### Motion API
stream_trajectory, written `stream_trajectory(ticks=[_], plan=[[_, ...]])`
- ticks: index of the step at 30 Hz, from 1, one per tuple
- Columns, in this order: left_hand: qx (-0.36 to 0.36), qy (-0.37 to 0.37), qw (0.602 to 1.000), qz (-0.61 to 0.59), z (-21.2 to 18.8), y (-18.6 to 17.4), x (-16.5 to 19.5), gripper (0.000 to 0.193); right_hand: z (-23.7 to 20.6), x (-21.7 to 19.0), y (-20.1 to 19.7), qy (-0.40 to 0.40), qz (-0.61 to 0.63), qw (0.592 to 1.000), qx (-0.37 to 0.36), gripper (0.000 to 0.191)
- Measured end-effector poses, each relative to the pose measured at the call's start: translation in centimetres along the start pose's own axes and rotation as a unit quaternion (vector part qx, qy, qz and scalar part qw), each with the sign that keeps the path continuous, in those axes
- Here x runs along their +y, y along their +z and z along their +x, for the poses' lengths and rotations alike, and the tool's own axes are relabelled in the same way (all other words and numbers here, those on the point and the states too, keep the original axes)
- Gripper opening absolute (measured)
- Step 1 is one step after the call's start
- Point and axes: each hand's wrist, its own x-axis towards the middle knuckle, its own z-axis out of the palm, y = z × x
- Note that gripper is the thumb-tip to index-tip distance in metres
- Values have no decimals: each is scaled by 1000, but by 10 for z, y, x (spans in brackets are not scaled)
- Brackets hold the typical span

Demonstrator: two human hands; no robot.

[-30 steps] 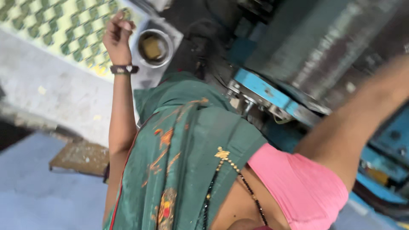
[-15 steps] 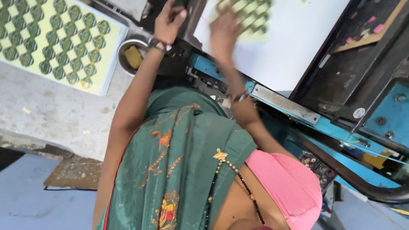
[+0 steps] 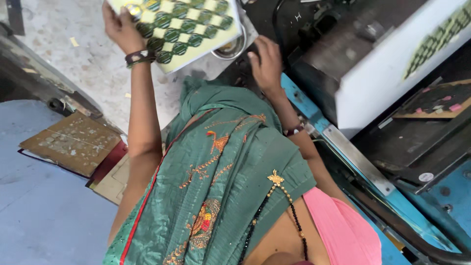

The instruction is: The person dips their hands into a bowl of paste and rubs it over the back of a printed label sheet, then places the sheet into a printing press and operates the machine. They repeat the paste-and-feed cycle for additional sheets, stacking finished sheets on the table.

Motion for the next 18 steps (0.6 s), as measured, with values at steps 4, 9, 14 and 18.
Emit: stream_trajectory(ticks=[4, 9, 14, 18], plan=[[77, 9, 994, 80, 9, -12, -2, 38, 26, 10, 71, -161, -104, 978, -83, 65], [173, 27, 963, 203, 20, 26, -11, 46, 42, 6, 91, -194, -176, 957, -121, 70], [210, -2, 931, 297, 28, 44, -10, 49, 32, 5, 38, 18, -103, 987, -125, 29], [213, 13, 912, 350, 30, 48, -14, 54, 27, 59, -33, 14, -14, 994, 109, 12]])
